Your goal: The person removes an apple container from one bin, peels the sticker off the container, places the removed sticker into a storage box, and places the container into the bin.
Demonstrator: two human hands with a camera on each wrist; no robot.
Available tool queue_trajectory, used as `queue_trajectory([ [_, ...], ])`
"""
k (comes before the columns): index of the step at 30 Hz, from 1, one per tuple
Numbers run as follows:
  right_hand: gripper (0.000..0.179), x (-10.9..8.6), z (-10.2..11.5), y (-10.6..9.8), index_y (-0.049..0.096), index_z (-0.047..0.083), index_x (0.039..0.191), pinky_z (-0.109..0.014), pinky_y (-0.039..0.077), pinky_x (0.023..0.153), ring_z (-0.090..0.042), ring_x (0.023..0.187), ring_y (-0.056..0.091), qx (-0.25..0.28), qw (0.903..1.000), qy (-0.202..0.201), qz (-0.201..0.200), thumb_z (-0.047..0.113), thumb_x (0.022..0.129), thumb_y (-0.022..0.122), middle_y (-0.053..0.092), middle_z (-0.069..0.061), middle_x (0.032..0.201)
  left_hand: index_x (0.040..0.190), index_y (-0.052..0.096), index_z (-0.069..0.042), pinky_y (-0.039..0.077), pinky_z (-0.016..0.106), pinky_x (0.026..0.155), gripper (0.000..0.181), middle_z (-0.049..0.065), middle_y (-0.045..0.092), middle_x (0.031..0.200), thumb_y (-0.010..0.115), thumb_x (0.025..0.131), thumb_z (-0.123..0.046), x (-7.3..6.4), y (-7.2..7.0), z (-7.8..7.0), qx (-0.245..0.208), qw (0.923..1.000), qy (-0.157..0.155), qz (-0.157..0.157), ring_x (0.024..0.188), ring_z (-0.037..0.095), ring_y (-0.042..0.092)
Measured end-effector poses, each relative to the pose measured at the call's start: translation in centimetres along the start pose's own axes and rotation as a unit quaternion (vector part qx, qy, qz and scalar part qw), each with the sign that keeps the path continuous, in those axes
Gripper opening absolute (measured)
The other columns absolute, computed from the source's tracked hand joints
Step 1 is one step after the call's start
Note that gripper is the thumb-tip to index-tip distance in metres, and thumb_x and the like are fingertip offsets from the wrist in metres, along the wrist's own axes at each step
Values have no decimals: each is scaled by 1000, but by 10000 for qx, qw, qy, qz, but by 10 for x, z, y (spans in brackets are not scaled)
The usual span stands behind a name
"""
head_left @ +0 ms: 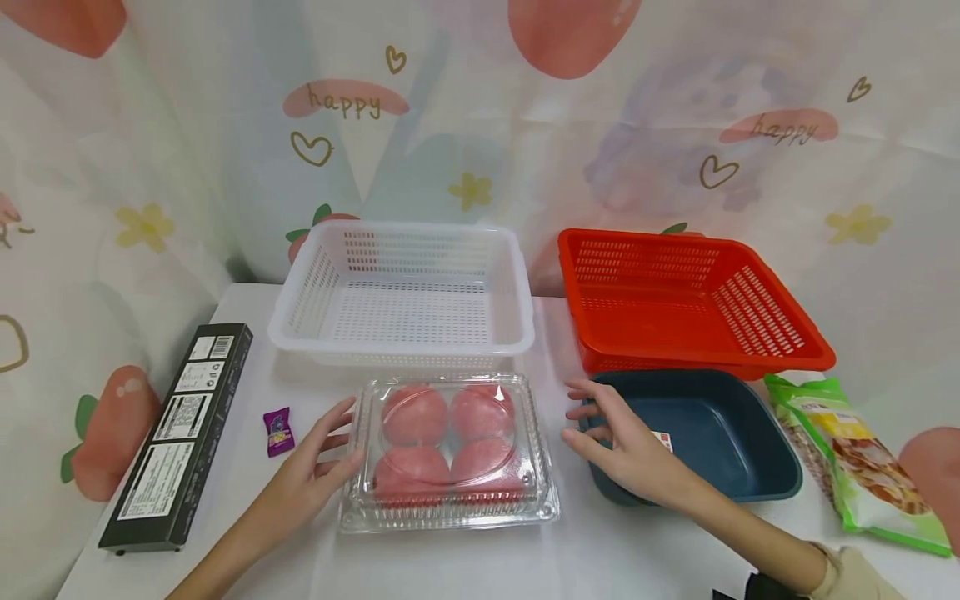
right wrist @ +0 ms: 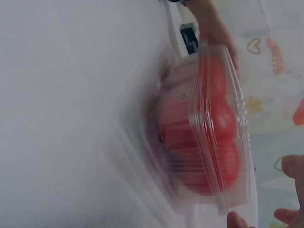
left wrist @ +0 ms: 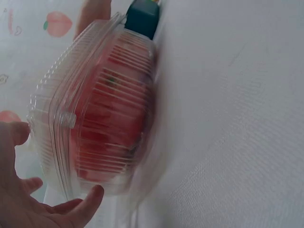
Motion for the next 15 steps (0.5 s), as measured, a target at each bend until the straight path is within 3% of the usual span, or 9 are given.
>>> queue_trajectory([
  [3,65,2,2,17,31,18,148,-27,56,89,-34,123,52,338,9985,308,309,27,93,64,39,-13,141,152,25,-29,53,23,92,63,12,42,147,57,98,-30,-3,0,-3,104,9999,10,43,125,32,52],
  [7,72,3,4,33,25,21,152,-34,57,90,-41,128,48,788,9917,599,819,30,92,64,31,-20,147,150,28,-35,54,23,90,61,11,49,140,58,97,-32,-5,-1,-6,343,9994,12,31,117,24,57],
  [15,78,4,0,38,18,31,154,-39,58,83,-25,109,61,1227,9782,1150,1220,32,91,64,47,-22,137,149,34,-33,54,20,84,58,11,53,128,59,96,-31,-5,-2,-4,270,9991,-203,259,101,13,58],
])
Point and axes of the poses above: each hand's wrist, its own x-axis towards the middle knuckle, its own y-axis out of the palm, z = x × y, the point moved 5 cm from there along x, towards the middle knuckle
